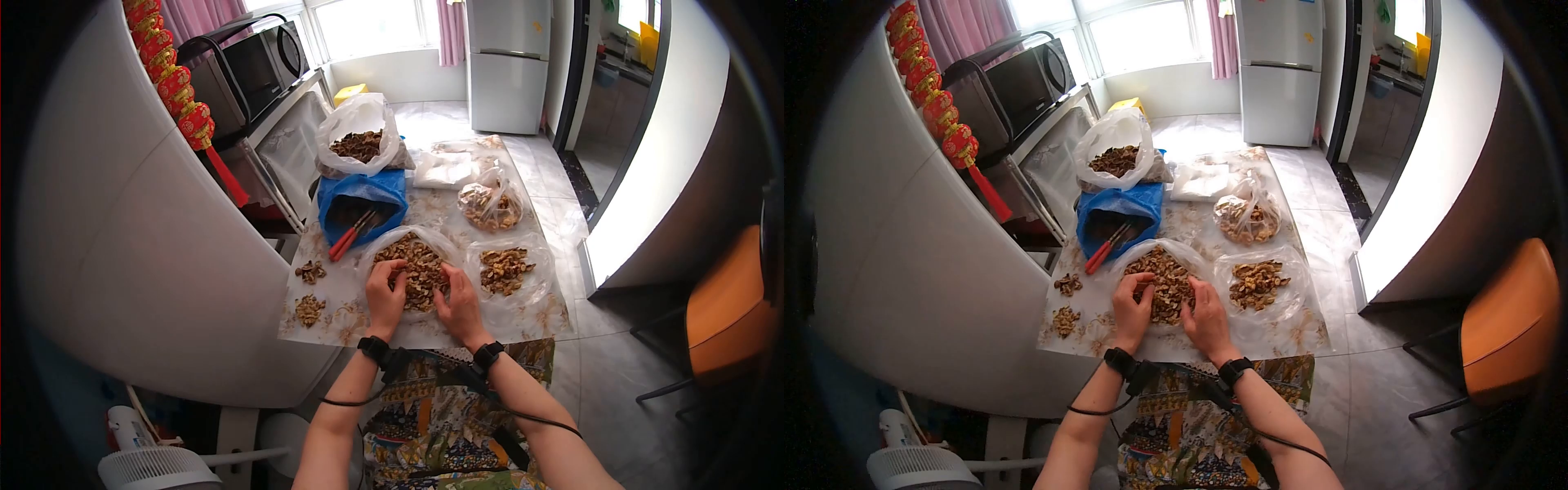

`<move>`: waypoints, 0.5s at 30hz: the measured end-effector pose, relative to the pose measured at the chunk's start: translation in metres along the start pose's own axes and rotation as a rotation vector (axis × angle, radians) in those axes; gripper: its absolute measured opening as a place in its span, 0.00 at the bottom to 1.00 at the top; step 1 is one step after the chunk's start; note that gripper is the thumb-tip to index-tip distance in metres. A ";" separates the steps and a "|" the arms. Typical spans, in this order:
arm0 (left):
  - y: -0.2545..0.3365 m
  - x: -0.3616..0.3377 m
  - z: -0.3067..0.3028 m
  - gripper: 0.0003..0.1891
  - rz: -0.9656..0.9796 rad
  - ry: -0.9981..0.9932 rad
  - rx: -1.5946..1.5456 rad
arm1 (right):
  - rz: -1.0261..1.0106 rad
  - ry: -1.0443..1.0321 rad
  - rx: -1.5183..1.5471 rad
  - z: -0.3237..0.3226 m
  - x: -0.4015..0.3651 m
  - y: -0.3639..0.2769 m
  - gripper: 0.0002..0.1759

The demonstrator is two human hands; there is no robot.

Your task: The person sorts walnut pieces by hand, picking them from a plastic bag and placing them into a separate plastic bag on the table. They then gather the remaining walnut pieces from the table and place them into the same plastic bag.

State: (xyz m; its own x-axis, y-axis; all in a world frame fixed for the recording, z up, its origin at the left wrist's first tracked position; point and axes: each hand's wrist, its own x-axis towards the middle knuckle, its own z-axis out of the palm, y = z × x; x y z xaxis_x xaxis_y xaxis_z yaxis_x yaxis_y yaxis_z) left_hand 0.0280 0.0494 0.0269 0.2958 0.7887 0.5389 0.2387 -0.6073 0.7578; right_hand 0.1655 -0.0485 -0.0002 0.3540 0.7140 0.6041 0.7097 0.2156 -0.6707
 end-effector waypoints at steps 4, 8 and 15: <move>0.019 -0.009 0.005 0.11 -0.111 -0.043 -0.179 | 0.034 -0.034 0.052 -0.005 0.001 -0.009 0.31; 0.021 -0.022 0.011 0.12 -0.101 -0.085 -0.228 | -0.078 -0.039 0.054 -0.012 0.004 -0.016 0.29; 0.012 -0.035 0.013 0.12 -0.031 -0.074 -0.139 | -0.057 -0.068 0.097 -0.006 0.002 -0.009 0.17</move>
State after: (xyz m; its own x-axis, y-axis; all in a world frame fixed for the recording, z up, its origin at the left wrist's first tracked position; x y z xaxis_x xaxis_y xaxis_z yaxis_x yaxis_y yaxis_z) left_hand 0.0324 0.0136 0.0124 0.3585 0.7945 0.4901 0.1201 -0.5598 0.8198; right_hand 0.1633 -0.0532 0.0098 0.2703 0.7412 0.6144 0.6645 0.3181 -0.6761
